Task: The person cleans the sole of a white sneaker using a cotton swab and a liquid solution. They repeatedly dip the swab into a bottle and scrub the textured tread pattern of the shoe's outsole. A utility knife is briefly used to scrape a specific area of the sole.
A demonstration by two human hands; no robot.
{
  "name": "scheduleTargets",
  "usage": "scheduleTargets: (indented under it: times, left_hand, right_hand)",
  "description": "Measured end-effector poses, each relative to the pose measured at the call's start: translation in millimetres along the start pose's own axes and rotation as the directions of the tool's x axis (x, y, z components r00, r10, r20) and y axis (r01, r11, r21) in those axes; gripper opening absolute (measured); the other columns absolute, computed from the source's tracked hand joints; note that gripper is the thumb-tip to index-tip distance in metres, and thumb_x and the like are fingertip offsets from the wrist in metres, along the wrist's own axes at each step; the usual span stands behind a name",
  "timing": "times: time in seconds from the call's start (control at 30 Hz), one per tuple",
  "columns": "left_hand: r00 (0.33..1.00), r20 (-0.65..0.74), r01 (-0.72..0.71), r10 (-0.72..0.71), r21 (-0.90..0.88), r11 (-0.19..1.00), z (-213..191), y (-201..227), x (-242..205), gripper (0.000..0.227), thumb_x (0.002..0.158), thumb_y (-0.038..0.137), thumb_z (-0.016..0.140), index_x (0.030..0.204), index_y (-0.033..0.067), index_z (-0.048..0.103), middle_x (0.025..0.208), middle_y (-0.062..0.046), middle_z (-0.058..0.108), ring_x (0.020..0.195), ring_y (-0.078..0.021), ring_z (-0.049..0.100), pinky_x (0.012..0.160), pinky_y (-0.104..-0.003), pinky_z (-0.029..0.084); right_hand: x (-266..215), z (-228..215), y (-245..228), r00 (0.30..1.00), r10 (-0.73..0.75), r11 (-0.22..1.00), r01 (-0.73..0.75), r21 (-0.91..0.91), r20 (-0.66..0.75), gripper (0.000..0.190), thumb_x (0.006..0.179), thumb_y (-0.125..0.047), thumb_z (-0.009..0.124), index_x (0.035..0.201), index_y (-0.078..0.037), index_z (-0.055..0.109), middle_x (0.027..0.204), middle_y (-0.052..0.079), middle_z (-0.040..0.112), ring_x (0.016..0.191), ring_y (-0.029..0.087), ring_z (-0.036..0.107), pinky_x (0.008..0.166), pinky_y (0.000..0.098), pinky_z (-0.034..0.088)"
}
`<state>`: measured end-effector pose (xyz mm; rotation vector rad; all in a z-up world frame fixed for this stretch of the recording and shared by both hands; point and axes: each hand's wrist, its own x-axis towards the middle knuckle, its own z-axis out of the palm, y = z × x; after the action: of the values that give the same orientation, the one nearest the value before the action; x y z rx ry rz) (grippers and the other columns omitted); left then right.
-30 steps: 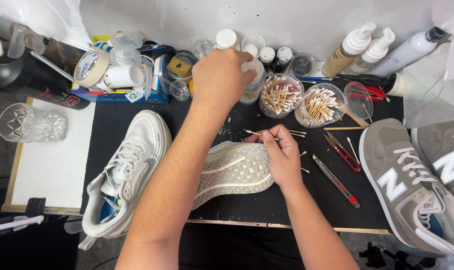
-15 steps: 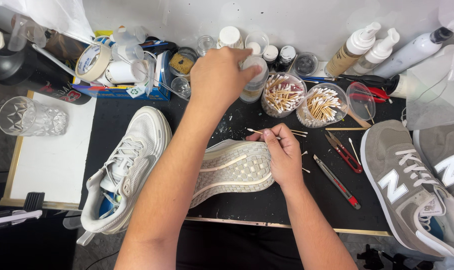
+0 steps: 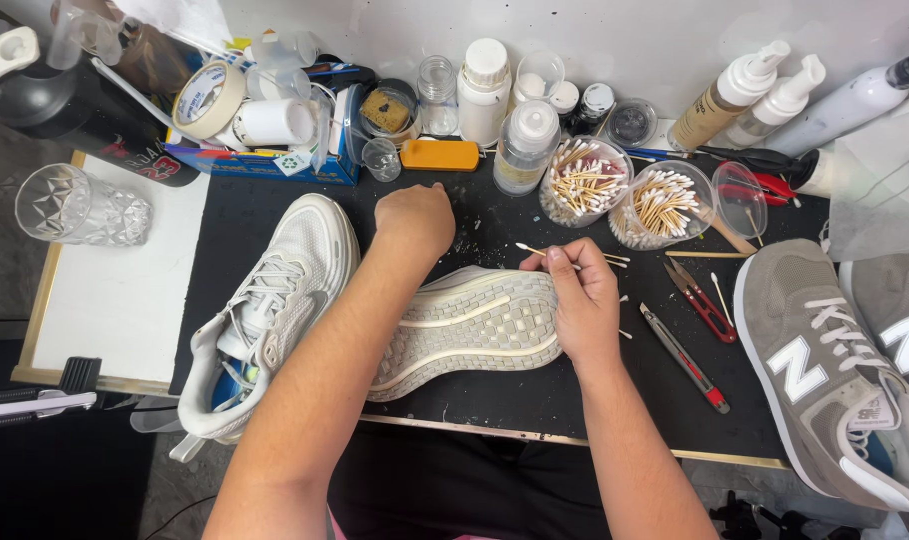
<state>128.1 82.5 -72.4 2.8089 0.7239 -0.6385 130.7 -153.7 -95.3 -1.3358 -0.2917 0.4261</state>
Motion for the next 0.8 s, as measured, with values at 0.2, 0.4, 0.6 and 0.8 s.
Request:
scheduleTargets:
  times: [0.2,0.4,0.6,0.8]
  left_hand:
    - [0.993,0.118,0.027,-0.029,0.02,0.999,-15,4,-14,0.029,0.09,0.015,0.066,0.116,0.0094,0.077,0.117,-0.015,0.075,0.109,-0.0325,0.073,0.089,-0.041,0.059]
    - [0.945,-0.295,-0.196,0.142,-0.163,0.967,-39,-14,-71,0.031,0.091,0.034,0.071,0.11,0.0106,0.076,0.101,-0.017,0.076,0.096,-0.0365,0.072,0.083,-0.047,0.056]
    - [0.701,-0.698,-0.566,0.148,-0.418,0.71,-6,-20,-183,0.028,0.101,0.026,0.058,0.118,0.0101,0.073,0.114,-0.009,0.077,0.111,-0.0295,0.07,0.098,-0.045,0.051]
    - [0.57,-0.731,-0.596,0.374,-0.055,0.801,25,-13,-198,0.109,0.066,0.066,0.081,0.149,0.0048,0.045,0.133,-0.012,0.061,0.124,-0.0312,0.056,0.108,-0.055,0.035]
  right_hand:
    - [-6,1,0,0.999,-0.024,0.998,0.021,-0.063,-0.036,0.021,0.109,-0.017,0.055,0.092,-0.005,0.055,0.092,0.011,0.075,0.078,0.005,0.063,0.072,0.0227,0.053]
    - [-12,2,-2,0.995,-0.08,0.993,0.074,-0.092,-0.06,0.02,0.109,-0.018,0.055,0.094,-0.004,0.055,0.093,0.011,0.074,0.08,0.006,0.065,0.073,0.0232,0.054]
    - [-16,8,-20,0.982,-0.17,0.952,0.143,-0.271,-0.079,0.015,0.107,-0.012,0.059,0.096,-0.002,0.058,0.096,0.011,0.074,0.087,0.009,0.068,0.079,0.0249,0.055]
    - [29,-10,-63,0.847,-0.529,0.831,0.529,-0.172,0.047,0.007,0.108,0.005,0.063,0.104,0.001,0.058,0.11,0.012,0.069,0.104,0.014,0.066,0.097,0.03,0.056]
